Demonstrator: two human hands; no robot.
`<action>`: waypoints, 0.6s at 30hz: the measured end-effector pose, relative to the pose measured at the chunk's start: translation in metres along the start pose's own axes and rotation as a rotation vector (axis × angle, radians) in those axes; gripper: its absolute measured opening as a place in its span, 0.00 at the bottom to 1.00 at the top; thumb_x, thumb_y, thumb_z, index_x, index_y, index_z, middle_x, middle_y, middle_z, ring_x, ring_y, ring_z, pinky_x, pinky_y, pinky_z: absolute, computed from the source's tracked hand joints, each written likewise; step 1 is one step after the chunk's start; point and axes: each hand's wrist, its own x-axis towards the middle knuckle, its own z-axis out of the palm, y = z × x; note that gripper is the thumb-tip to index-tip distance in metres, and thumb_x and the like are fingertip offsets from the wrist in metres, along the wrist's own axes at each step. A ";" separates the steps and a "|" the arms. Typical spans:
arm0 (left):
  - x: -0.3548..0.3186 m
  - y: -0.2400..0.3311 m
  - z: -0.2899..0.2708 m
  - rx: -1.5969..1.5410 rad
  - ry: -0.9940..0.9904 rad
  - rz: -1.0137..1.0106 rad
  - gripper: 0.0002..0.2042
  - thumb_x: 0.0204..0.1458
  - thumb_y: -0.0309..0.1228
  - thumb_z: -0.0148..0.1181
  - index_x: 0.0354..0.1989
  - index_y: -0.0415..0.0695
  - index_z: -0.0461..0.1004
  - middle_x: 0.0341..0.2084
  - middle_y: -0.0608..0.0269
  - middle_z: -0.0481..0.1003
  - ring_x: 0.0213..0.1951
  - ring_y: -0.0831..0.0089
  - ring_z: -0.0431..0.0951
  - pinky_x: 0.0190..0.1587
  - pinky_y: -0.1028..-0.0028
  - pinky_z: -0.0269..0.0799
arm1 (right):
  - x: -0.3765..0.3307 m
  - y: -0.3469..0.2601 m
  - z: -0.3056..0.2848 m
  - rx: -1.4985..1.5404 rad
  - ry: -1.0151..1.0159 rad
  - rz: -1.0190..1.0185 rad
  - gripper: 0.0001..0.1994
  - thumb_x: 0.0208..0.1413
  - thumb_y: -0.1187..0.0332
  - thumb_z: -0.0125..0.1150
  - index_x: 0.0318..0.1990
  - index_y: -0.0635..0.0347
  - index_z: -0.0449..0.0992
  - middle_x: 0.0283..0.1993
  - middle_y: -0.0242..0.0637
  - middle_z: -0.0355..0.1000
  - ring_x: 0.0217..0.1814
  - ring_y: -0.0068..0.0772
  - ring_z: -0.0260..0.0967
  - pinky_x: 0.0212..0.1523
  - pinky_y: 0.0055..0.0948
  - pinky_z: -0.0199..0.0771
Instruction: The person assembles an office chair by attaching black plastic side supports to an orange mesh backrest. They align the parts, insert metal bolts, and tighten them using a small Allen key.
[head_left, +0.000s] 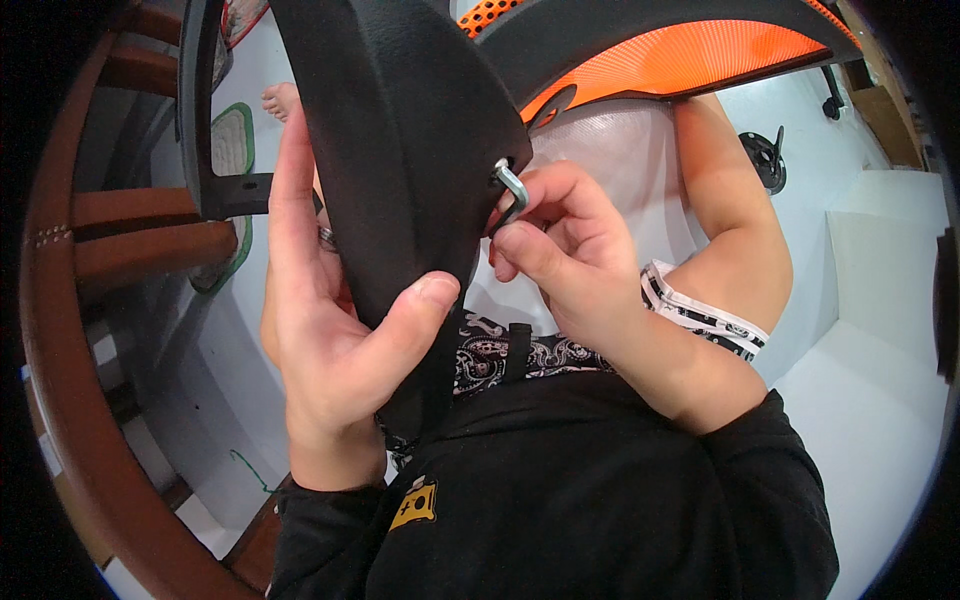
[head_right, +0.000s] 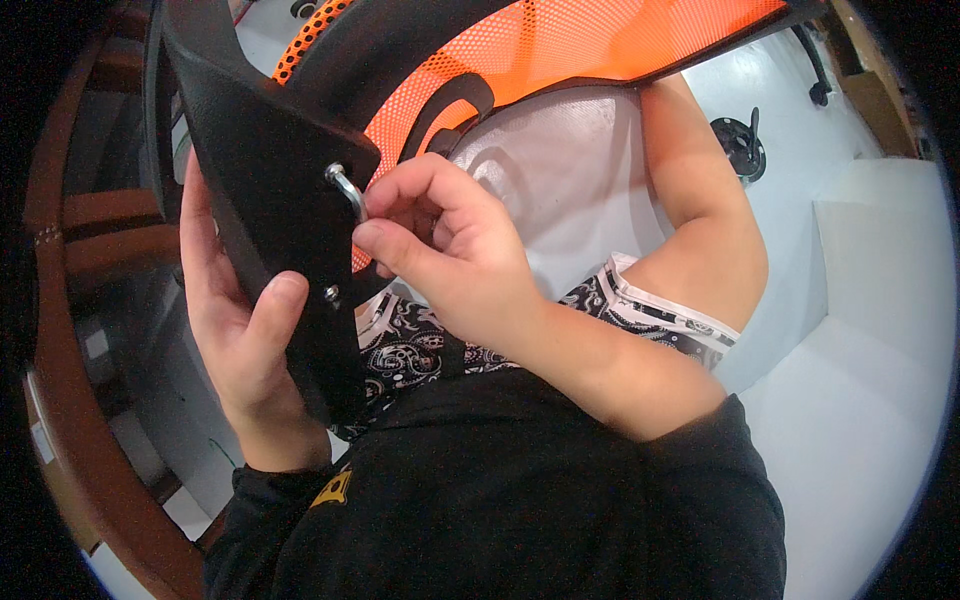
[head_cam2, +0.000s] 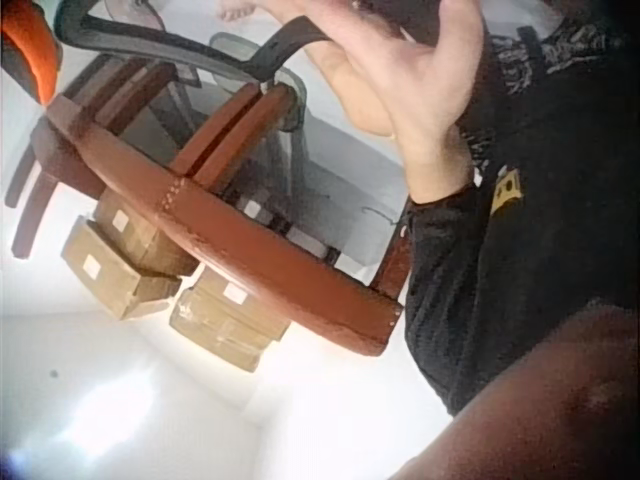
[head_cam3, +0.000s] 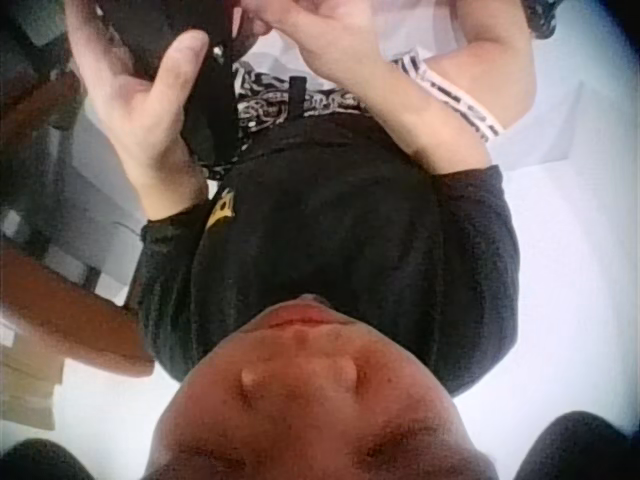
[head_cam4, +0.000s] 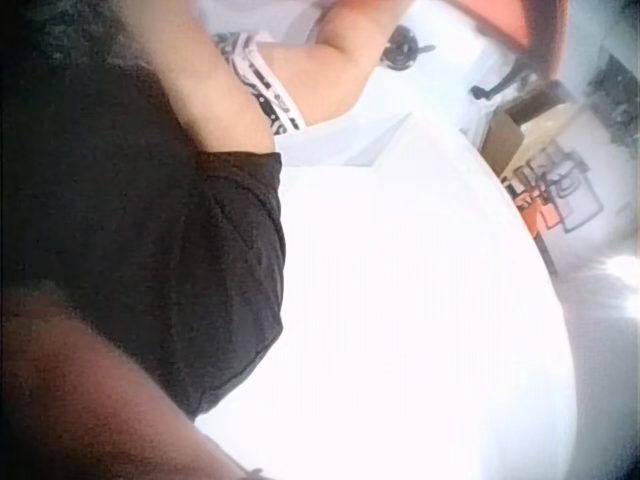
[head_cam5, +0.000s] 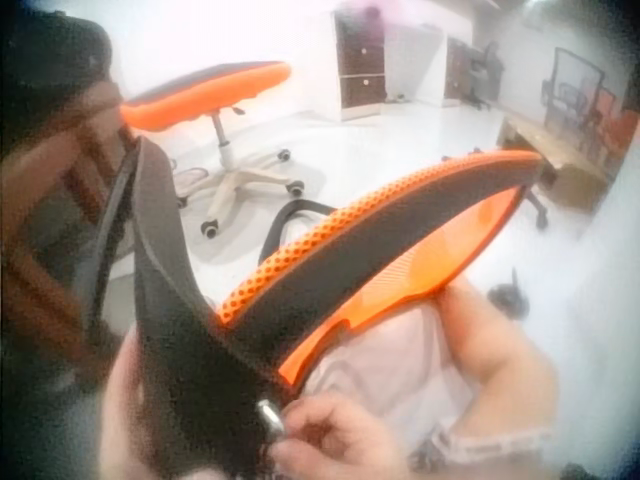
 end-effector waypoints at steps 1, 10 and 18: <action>-0.001 0.000 -0.001 0.018 0.009 -0.017 0.45 0.40 0.31 0.65 0.69 0.32 0.50 0.55 0.44 0.70 0.53 0.58 0.76 0.57 0.64 0.72 | 0.000 0.002 0.001 -0.009 0.032 0.004 0.09 0.56 0.81 0.62 0.42 0.62 0.70 0.39 0.31 0.71 0.41 0.19 0.71 0.41 0.21 0.74; -0.010 0.006 -0.015 -0.167 -0.172 -0.151 0.44 0.38 0.27 0.71 0.66 0.33 0.53 0.54 0.47 0.70 0.53 0.60 0.75 0.56 0.68 0.70 | -0.004 -0.012 0.011 -0.208 0.040 0.081 0.10 0.57 0.80 0.62 0.45 0.64 0.70 0.39 0.33 0.73 0.40 0.23 0.74 0.44 0.23 0.77; -0.023 0.035 0.007 -0.195 -0.040 -0.170 0.37 0.41 0.32 0.63 0.62 0.32 0.58 0.50 0.45 0.72 0.49 0.61 0.77 0.55 0.68 0.73 | 0.000 -0.036 0.019 -0.684 -0.124 -0.176 0.10 0.57 0.78 0.61 0.45 0.62 0.72 0.39 0.27 0.72 0.41 0.15 0.70 0.44 0.18 0.71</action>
